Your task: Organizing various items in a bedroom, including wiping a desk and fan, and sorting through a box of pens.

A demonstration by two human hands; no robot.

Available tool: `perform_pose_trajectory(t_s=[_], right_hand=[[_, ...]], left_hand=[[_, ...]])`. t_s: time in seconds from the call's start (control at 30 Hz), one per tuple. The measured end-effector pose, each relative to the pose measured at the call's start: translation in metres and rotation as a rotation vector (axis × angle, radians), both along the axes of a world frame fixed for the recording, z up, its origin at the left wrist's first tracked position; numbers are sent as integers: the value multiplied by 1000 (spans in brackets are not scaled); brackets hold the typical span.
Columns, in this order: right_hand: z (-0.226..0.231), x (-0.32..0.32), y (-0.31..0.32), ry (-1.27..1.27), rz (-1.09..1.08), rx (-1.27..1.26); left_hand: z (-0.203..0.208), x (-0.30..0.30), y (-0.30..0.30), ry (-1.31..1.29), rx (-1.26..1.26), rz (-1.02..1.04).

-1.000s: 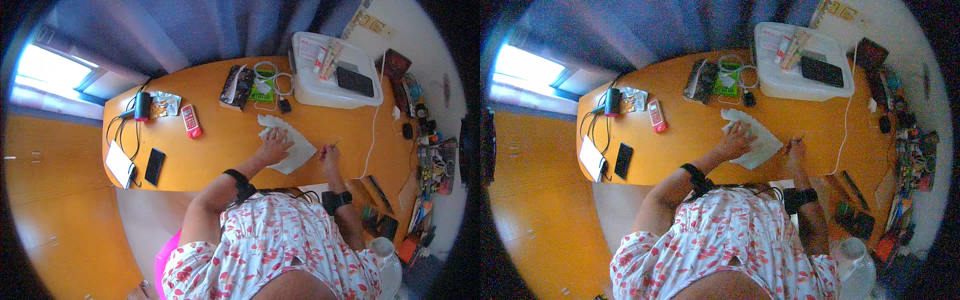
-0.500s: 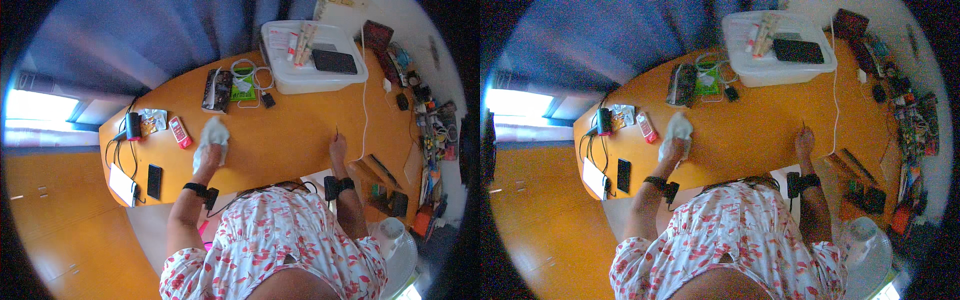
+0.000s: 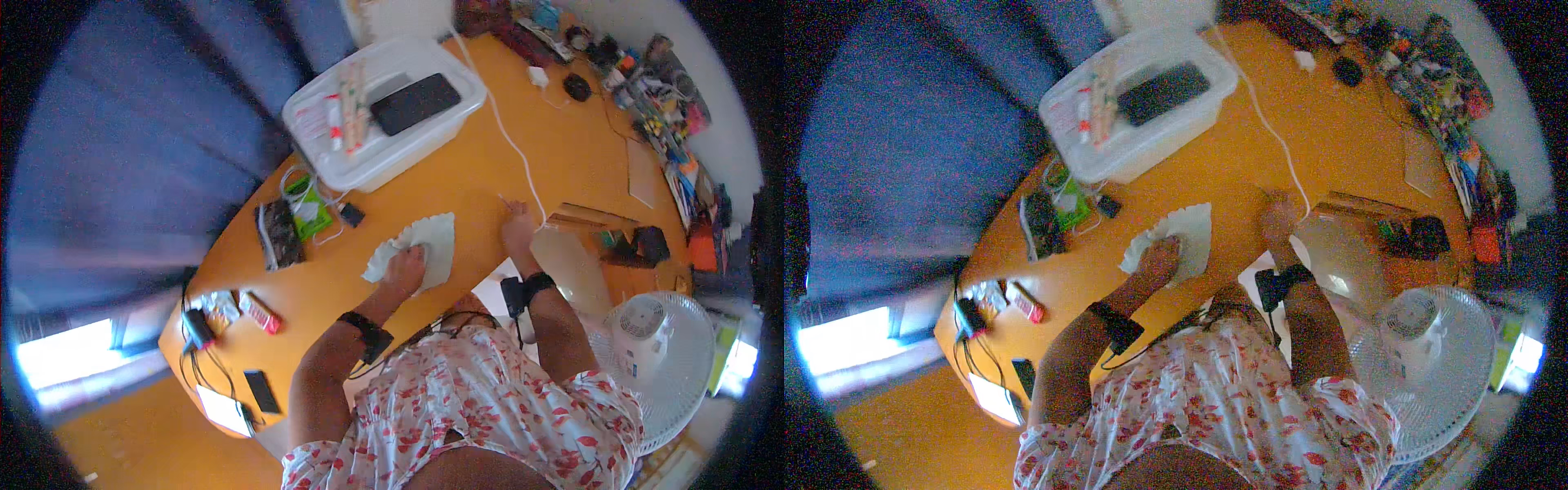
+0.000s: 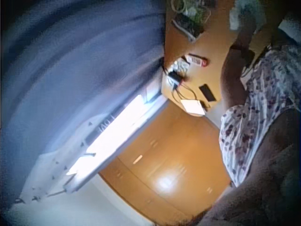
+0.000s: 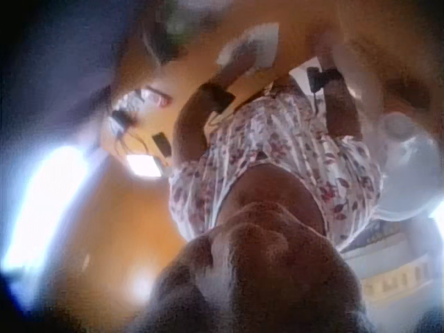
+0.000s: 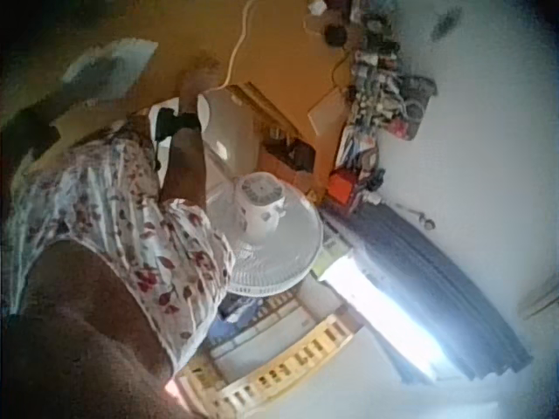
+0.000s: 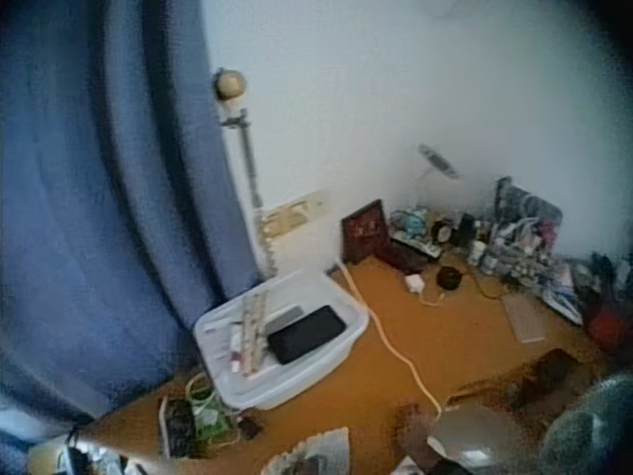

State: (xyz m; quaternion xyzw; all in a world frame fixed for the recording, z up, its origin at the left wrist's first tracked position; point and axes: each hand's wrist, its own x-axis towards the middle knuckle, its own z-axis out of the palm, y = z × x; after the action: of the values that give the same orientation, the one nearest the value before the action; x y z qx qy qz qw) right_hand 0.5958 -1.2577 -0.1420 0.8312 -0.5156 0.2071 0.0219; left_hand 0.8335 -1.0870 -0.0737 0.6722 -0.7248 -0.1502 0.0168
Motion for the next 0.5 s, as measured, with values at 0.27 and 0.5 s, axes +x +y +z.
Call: perform_pose_trajectory(t_s=[0.27, 0.5], right_hand=[[35, 13, 17, 26, -365, 90], [42, 17, 18, -483, -511, 420]], left_hand=[[10, -3, -95, -68, -58, -8], [22, -40, -149, 16, 124, 0]])
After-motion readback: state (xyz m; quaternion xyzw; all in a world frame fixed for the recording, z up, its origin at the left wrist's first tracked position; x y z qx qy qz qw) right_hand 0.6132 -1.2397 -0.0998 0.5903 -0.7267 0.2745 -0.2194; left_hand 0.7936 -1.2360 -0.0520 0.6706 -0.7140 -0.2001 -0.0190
